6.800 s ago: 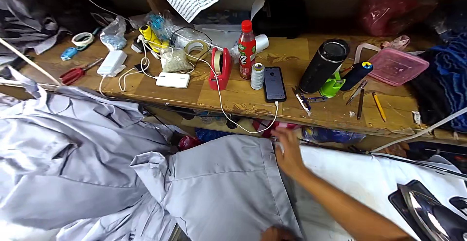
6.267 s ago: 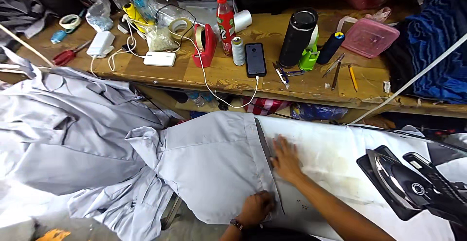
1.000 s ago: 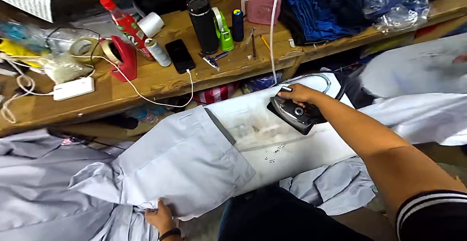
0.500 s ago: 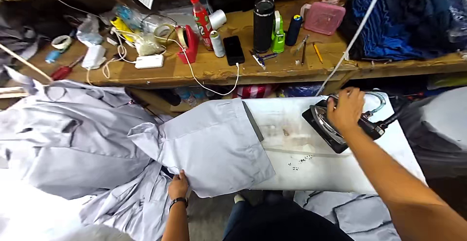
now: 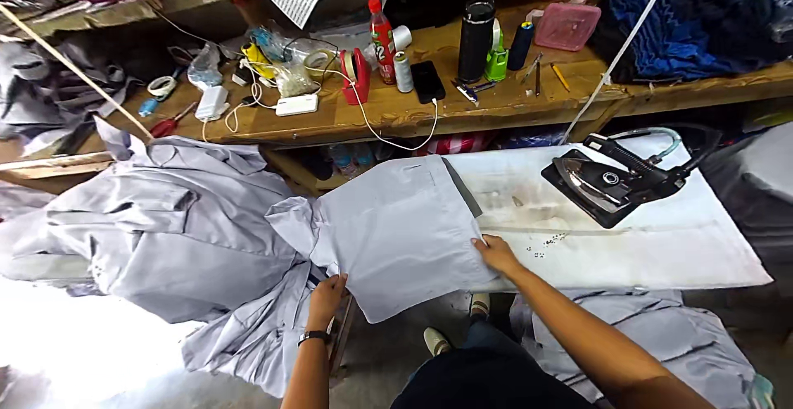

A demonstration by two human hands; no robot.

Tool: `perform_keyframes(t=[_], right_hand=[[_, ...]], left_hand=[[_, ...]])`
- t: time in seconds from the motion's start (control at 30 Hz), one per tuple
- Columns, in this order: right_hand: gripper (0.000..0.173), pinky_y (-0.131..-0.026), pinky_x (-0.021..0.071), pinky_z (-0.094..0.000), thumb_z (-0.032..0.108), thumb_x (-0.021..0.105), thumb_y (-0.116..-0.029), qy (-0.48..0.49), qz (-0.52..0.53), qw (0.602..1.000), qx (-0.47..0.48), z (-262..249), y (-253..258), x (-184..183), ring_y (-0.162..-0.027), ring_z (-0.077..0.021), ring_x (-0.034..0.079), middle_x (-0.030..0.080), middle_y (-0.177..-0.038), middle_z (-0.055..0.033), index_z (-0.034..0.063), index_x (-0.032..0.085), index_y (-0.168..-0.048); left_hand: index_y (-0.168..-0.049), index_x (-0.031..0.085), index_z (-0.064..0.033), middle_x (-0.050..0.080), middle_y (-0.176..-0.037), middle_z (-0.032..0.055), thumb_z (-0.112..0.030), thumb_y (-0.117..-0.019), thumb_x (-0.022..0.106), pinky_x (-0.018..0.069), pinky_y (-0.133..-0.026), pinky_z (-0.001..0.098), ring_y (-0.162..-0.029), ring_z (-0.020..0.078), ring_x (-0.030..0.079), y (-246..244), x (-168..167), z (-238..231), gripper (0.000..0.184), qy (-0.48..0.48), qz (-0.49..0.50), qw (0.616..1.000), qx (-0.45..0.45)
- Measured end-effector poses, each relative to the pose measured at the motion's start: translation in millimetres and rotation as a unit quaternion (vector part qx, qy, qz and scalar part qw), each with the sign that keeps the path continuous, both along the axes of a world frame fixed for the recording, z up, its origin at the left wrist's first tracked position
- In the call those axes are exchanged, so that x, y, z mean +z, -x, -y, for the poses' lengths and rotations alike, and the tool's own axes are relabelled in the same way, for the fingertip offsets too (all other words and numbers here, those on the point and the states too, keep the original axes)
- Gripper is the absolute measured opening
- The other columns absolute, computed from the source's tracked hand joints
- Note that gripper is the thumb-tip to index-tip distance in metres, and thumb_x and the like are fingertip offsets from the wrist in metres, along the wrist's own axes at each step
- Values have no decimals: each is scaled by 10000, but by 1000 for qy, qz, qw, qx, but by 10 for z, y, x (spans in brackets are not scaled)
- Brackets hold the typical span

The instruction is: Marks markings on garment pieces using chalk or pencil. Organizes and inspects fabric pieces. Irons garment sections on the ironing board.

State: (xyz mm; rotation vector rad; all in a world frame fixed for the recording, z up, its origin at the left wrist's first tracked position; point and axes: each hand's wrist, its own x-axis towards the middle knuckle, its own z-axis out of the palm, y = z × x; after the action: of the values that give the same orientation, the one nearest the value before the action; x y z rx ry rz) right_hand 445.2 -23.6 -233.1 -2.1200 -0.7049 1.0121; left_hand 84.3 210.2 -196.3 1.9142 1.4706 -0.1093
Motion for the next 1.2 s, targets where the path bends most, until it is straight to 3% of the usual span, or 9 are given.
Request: perform_keyframes(t=[0.23, 0.37, 0.5, 0.63, 0.77, 0.87, 0.97, 1.07, 1.2], right_hand=[[321, -699, 509, -373, 281, 624, -1033, 10, -125, 989, 80, 1159, 579, 191, -680, -132, 586, 621, -743, -63, -7, 682, -903], [459, -738, 457, -509, 349, 616, -1032, 94, -98, 980, 145, 1397, 1203, -317, -744, -297, 563, 574, -760, -172, -53, 618, -810], [466, -906, 481, -643, 400, 502, -1065, 269, -19, 928, 257, 1143, 1299, -514, -1102, -428, 646, 686, -1107, -254, -25, 691, -1026], [496, -961, 452, -691, 434, 540, -1053, 284, -24, 884, 371, 813, 864, -123, -1140, -471, 629, 678, -1157, -290, -27, 710, -1123], [436, -925, 486, -655, 365, 504, -1073, 180, 28, 942, 281, 305, 107, 278, -1014, -427, 678, 709, -1038, -251, -18, 710, -1102], [358, -996, 474, -633, 258, 553, -1049, 118, 121, 974, 151, -274, -374, 375, -1174, -439, 624, 651, -1240, -273, -4, 659, -1270], [624, -958, 496, -653, 233, 703, -961, 76, 178, 979, 67, -801, -697, 168, -1259, -505, 537, 478, -1445, -312, 51, 474, -1511], [870, -959, 507, -642, 260, 766, -925, 100, 148, 980, 83, -1118, -858, -28, -1252, -516, 537, 419, -1483, -330, 110, 277, -1629], [814, -1111, 423, -588, 220, 674, -1001, 88, 67, 979, 170, -1126, -1073, -112, -1312, -445, 560, 535, -1457, -289, 130, 197, -1655]], left_hand=[[-869, 647, 56, 614, -722, 98, -251, -1083, 491, 514, -743, 453, -701, 191, 606, 761, -34, 507, 406, 26, 99, 994, 33], [-875, 672, 43, 663, -768, 152, -302, -1089, 490, 497, -739, 523, -729, 271, 630, 1091, -493, 498, 445, 40, 14, 999, 32], [-1099, 731, -12, 723, -1103, 254, -447, -1079, 444, 471, -937, 710, -1102, 458, 673, 762, -609, 551, 521, 49, -156, 986, 25], [-1189, 684, 37, 650, -1248, 277, -345, -1071, 492, 476, -1025, 618, -1200, 435, 621, 7, -422, 708, 443, -73, -39, 997, 1], [-1182, 698, 9, 665, -1242, 231, -263, -1016, 564, 486, -1043, 542, -1191, 396, 623, -905, -400, 841, 345, -135, 140, 975, -109], [-1312, 646, -16, 613, -1392, 199, -272, -986, 596, 442, -1107, 532, -1315, 383, 561, -1586, -494, 872, 417, -135, 169, 958, -186], [-1495, 492, -39, 481, -1542, 195, -269, -958, 636, 365, -1171, 535, -1435, 385, 441, -2111, -537, 828, 602, -86, 100, 969, -210], [-1504, 489, -63, 579, -1417, 214, -278, -949, 663, 396, -1128, 552, -1352, 407, 506, -2315, -503, 799, 620, -54, 41, 979, -192], [-1197, 723, -22, 708, -1153, 206, -233, -994, 612, 454, -1066, 533, -1179, 398, 618, -2194, -452, 879, 313, -65, 72, 981, -168]])
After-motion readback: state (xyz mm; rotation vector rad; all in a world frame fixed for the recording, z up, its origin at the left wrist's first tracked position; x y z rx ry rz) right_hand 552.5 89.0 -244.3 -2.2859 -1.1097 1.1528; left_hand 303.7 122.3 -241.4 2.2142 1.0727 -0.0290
